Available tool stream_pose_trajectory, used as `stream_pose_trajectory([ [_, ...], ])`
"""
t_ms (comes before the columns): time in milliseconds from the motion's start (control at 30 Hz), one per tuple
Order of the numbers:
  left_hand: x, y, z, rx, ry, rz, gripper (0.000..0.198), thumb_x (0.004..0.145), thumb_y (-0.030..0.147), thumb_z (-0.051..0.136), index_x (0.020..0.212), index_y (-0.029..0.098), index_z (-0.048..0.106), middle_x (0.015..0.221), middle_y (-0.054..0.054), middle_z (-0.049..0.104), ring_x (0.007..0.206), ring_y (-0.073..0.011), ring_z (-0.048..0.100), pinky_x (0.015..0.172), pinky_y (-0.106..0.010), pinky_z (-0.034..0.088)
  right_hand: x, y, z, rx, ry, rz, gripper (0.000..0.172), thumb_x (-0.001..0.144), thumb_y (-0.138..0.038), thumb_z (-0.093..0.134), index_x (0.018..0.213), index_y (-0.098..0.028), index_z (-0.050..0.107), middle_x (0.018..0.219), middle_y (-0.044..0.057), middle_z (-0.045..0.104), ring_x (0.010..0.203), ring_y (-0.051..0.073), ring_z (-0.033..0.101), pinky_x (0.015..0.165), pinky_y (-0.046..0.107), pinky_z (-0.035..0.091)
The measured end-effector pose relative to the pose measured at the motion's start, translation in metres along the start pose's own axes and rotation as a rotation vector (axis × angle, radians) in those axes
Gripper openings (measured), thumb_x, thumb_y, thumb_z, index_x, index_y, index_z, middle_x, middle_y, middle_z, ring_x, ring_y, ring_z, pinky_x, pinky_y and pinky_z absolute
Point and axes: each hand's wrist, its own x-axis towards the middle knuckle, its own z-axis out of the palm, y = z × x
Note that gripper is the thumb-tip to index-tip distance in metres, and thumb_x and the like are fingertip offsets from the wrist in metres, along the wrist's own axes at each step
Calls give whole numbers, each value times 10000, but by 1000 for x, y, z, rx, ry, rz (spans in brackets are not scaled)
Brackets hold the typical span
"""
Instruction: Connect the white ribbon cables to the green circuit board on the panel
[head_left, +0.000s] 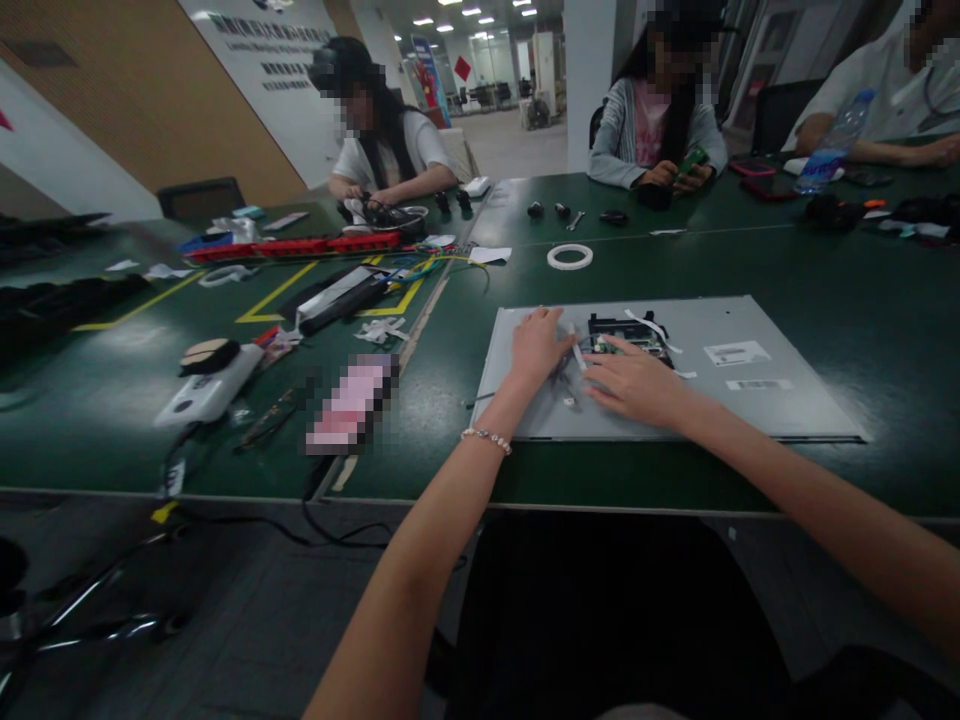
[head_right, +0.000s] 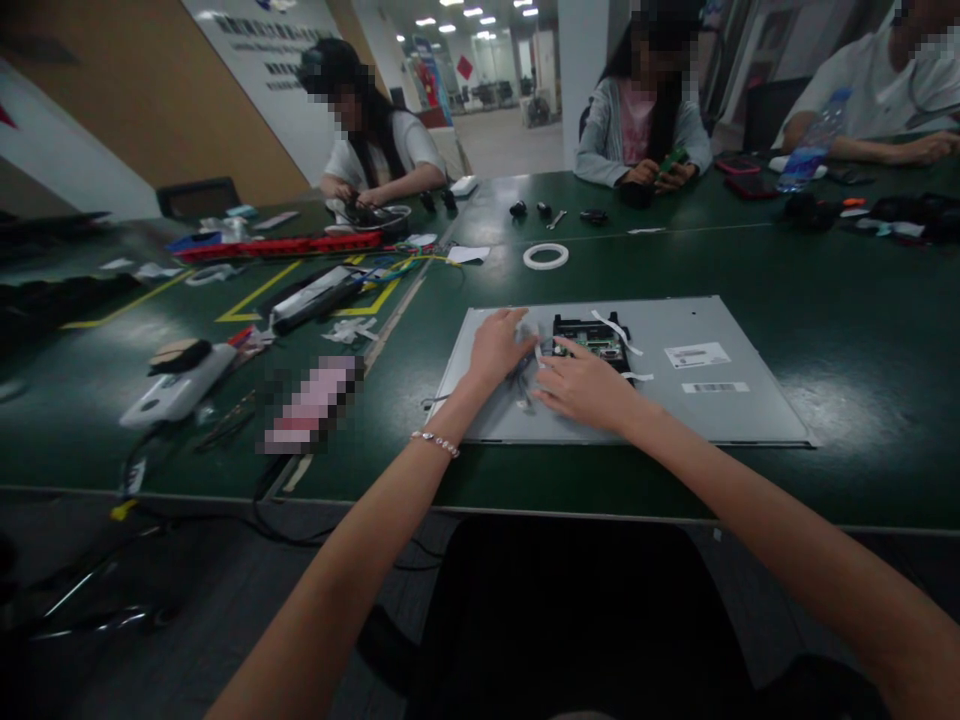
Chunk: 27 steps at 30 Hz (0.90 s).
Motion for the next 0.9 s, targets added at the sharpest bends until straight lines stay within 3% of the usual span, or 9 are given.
stream_pose_trajectory([
  [200, -2, -4, -4, -30, 75, -101, 466, 889, 264, 521, 1335, 150, 448, 1246, -149, 551, 1116, -254, 544, 925, -351, 426, -53, 61, -8, 79, -1, 388, 467, 956, -411, 416, 1308, -122, 515, 1330, 132, 510, 1266, 257, 440, 1043, 482, 381],
  [333, -1, -6, -5, -31, 84, -134, 439, 883, 214, 500, 1317, 165, 458, 1249, -140, 547, 1129, -246, 540, 938, -354, 427, -110, 97, 4, 11, -256, 589, 558, 959, -496, 331, 1424, -198, 417, 1472, 121, 345, 1334, 365, 321, 982, 620, 354],
  [467, -1, -4, -12, -28, 80, -109, 408, 878, 198, 498, 1285, 170, 484, 1249, -130, 548, 1139, -252, 535, 951, -368, 422, -142, 106, 8, -15, -343, 645, 550, 978, -472, 268, 1471, -244, 353, 1485, 133, 316, 1336, 354, 315, 990, 587, 341],
  [667, -2, -3, -25, -26, 150, -118, 391, 883, 183, 487, 1274, 185, 482, 1256, -122, 540, 1151, -269, 519, 940, -395, 416, -155, 105, -4, -55, -397, 725, 552, 979, -467, 227, 1474, -245, 332, 1493, 140, 290, 1334, 348, 298, 1005, 572, 305],
  [900, -3, -4, -24, -10, 144, -129, 376, 879, 188, 488, 1254, 198, 498, 1215, -118, 559, 1112, -265, 535, 898, -396, 445, -188, 125, -16, -100, -464, 906, 591, 979, -501, 144, 1475, -233, 320, 1491, 162, 280, 1326, 328, 302, 967, 591, 327],
])
